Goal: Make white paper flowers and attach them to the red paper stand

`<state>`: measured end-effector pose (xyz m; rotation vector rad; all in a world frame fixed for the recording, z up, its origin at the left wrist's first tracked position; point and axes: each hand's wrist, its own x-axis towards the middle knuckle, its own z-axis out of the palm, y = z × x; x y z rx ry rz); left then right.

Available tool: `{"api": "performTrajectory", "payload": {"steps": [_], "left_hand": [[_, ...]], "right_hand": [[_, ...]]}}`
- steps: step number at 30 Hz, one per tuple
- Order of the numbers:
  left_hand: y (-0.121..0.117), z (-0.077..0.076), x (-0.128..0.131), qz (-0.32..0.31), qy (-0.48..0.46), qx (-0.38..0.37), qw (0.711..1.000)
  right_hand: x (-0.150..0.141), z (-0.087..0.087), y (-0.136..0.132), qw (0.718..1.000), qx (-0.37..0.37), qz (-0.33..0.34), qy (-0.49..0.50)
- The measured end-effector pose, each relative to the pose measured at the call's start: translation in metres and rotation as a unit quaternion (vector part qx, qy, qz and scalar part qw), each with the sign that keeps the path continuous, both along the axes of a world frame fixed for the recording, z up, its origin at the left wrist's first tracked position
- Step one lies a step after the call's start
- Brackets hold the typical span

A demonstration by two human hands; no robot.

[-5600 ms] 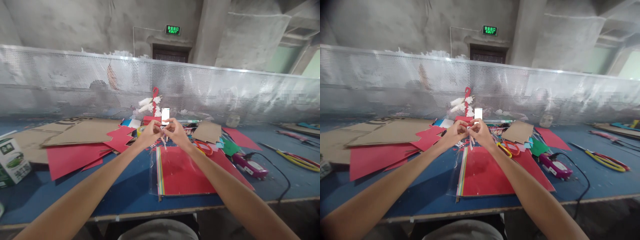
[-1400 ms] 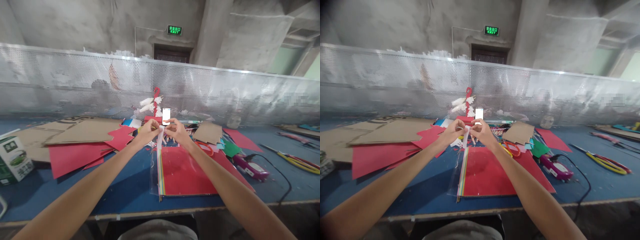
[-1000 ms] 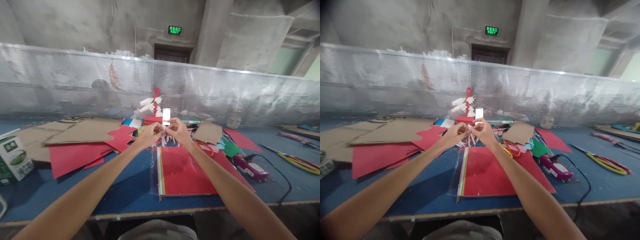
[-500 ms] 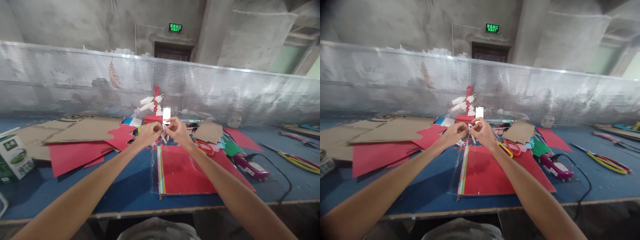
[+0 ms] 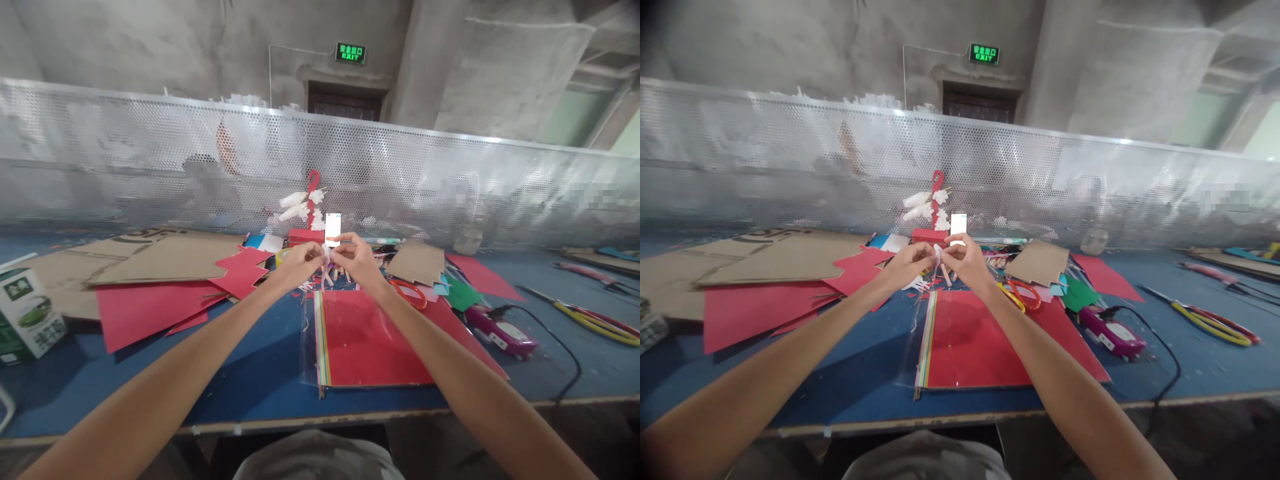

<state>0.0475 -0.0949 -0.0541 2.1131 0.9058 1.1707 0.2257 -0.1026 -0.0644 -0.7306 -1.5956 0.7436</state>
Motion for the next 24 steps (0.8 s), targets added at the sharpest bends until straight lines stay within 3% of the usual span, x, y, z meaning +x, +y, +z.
{"api": "performTrajectory", "payload": {"steps": [12,19,24], "left_hand": [[-0.0030,0.0022,-0.0014,-0.017,0.012,0.019,1.000],[-0.0018,0.0013,-0.0003,0.036,0.052,0.049,0.997],[-0.0001,0.0011,-0.0006,0.038,0.053,0.052,0.997]], "right_hand": [[0.0003,0.0008,0.0009,1.000,0.011,0.003,0.008],[-0.0005,0.0004,0.0009,0.999,0.033,-0.022,-0.020],[-0.0016,0.0019,-0.0020,0.999,0.040,-0.024,-0.023]]}}
